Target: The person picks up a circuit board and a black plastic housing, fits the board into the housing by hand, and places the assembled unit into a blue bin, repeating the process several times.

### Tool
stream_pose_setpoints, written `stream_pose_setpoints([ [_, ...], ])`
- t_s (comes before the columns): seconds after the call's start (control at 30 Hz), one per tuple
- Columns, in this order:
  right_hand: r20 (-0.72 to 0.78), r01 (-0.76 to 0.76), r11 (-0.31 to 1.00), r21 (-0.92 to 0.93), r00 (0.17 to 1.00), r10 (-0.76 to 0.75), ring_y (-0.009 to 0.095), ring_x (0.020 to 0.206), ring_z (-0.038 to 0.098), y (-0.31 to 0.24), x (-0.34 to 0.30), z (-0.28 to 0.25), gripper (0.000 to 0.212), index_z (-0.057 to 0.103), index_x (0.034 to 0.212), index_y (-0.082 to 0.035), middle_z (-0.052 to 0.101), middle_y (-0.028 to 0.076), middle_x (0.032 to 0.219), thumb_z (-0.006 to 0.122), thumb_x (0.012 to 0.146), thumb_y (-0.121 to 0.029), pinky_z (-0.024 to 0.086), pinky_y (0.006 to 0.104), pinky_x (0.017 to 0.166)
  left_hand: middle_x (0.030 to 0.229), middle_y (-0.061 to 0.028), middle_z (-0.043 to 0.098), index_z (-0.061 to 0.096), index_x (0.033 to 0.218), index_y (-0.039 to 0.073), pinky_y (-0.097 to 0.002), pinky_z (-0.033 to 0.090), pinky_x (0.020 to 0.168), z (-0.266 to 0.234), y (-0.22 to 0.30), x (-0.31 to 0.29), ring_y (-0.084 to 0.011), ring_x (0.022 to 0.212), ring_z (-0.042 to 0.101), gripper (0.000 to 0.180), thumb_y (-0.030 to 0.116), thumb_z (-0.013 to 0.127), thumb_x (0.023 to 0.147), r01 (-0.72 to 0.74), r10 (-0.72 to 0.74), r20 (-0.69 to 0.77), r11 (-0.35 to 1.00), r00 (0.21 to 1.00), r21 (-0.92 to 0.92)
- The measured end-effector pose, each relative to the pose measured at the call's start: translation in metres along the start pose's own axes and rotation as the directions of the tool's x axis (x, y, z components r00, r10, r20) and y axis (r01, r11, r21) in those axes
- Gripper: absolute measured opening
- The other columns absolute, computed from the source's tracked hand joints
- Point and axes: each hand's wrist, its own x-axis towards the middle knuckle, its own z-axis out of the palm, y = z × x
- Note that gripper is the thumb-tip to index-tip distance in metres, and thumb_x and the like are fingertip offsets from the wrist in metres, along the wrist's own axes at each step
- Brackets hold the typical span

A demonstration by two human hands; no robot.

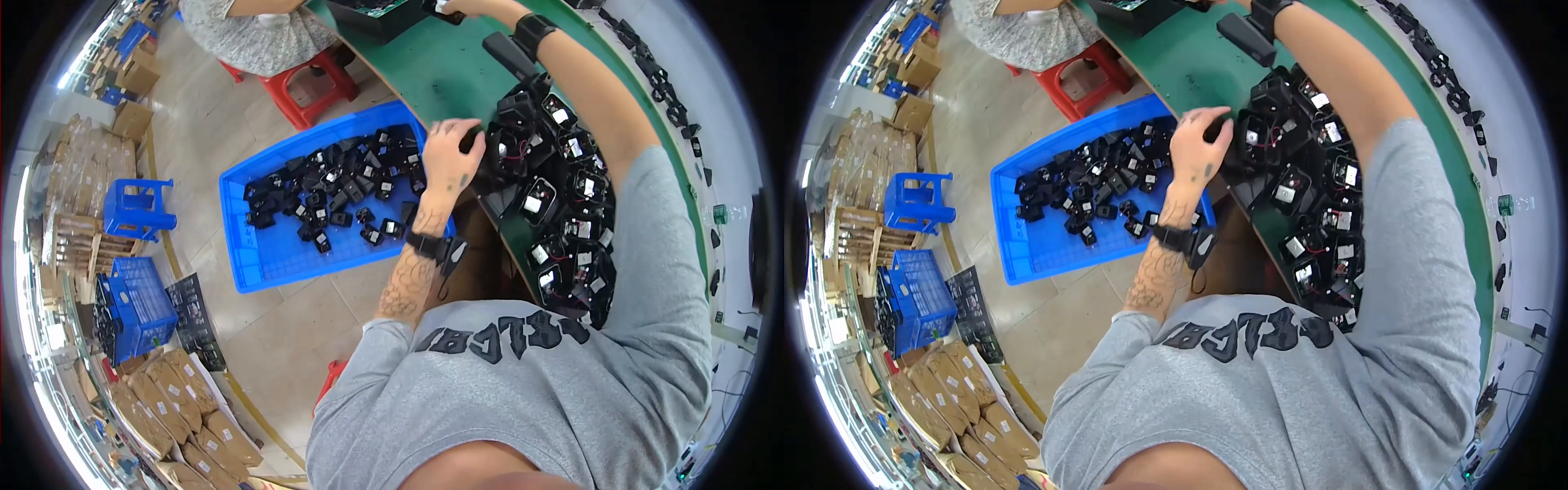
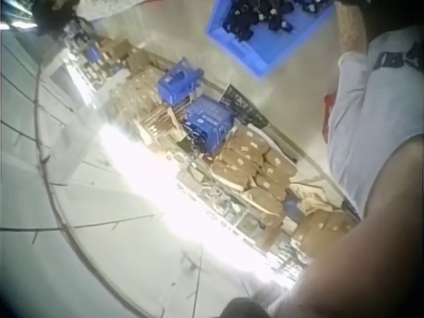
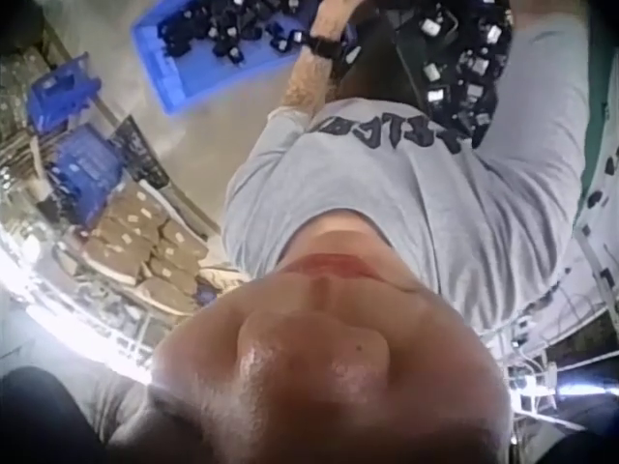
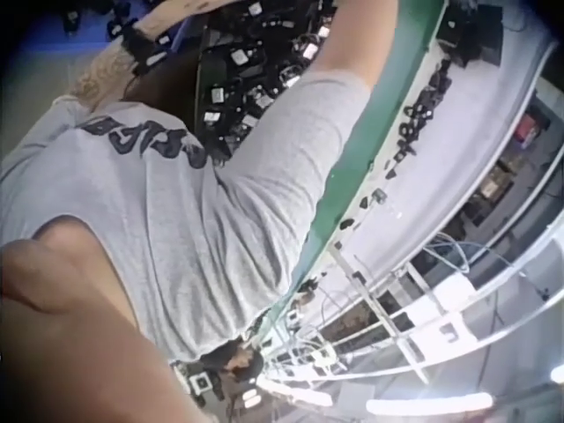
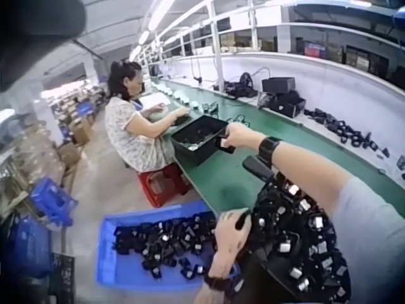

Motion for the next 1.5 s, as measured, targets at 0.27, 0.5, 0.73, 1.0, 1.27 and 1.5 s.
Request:
stream_pose_setpoints([
  [0.27,0.112,0.253,0.609,0.752,0.861,-0.496,0.019,0.062,0.066,-0.105,-0.057,-0.063,0.028,0.069,0.087,0.005,0.068,0.011,0.072,0.070,0.076,-0.021,0.052,0.0301,0.055,0.101,-0.0098,0.061,0.055,0.116,0.008,-0.0336,0.052,0.071,0.006,-0.018,-0.002,-0.0223,0.092,0.059,0.023,0.021,0.050,0.097,-0.012,-0.607,-0.430,0.569,0.669,-0.822],
  [0.5,0.353,0.120,0.992,-0.048,0.931,-0.096,0.033,0.072,0.068,-0.199,-0.178,0.112,0.016,0.069,0.076,-0.001,0.068,0.019,0.079,0.060,0.071,-0.013,0.056,0.0416,0.065,0.109,-0.0095,0.057,0.049,0.126,0.009,-0.0398,0.057,0.066,-0.124,-0.202,-0.138,-0.0236,0.092,0.060,0.039,0.007,0.051,0.087,0.518,-0.800,-0.220,0.544,0.559,-0.660],
  [0.73,0.362,-0.466,0.870,0.164,0.848,0.386,0.037,0.088,0.066,-0.142,-0.298,0.325,0.018,0.068,0.083,0.003,0.065,0.027,0.091,0.060,0.073,-0.009,0.052,0.0447,0.080,0.119,-0.0261,0.059,0.051,0.130,0.003,-0.0382,0.042,0.100,-0.143,-0.227,-0.188,-0.0378,0.115,0.055,0.058,0.007,0.047,0.072,0.516,-0.679,0.233,0.698,0.696,0.496],
  [1.0,0.723,0.205,0.977,-0.051,0.682,-0.105,0.033,0.083,0.067,-0.160,-0.250,0.208,0.020,0.071,0.085,-0.001,0.069,0.018,0.087,0.062,0.070,-0.012,0.054,0.0436,0.072,0.137,-0.0217,0.042,0.041,0.136,0.000,-0.0409,0.031,0.107,-0.101,-0.108,-0.119,-0.0347,0.128,0.041,0.061,0.022,0.065,0.086,0.306,-0.330,-0.294,0.944,0.897,-0.127],
  [1.27,0.396,0.109,0.983,-0.151,0.917,-0.041,0.033,0.096,0.063,-0.084,-0.200,-0.083,0.069,0.052,0.130,-0.011,0.064,0.019,0.105,0.072,0.071,-0.042,0.051,0.0411,0.081,0.144,-0.0375,0.019,0.021,0.148,0.010,-0.0511,0.019,0.111,-0.061,0.062,-0.061,-0.0478,0.137,0.017,0.107,0.039,0.081,0.065,0.035,-0.060,0.253,0.994,0.966,0.099],
  [1.5,0.350,-0.241,0.970,-0.011,0.908,0.230,0.040,0.135,0.031,0.069,-0.194,-0.042,0.109,0.023,0.149,-0.015,0.032,0.030,0.144,0.069,0.066,-0.068,0.028,0.0447,0.110,0.139,-0.0404,0.027,0.015,0.150,0.018,-0.0523,0.032,0.105,-0.004,0.052,-0.003,-0.0522,0.126,0.035,0.109,0.049,0.078,0.066,-0.071,-0.004,0.303,0.969,0.953,0.236],
])
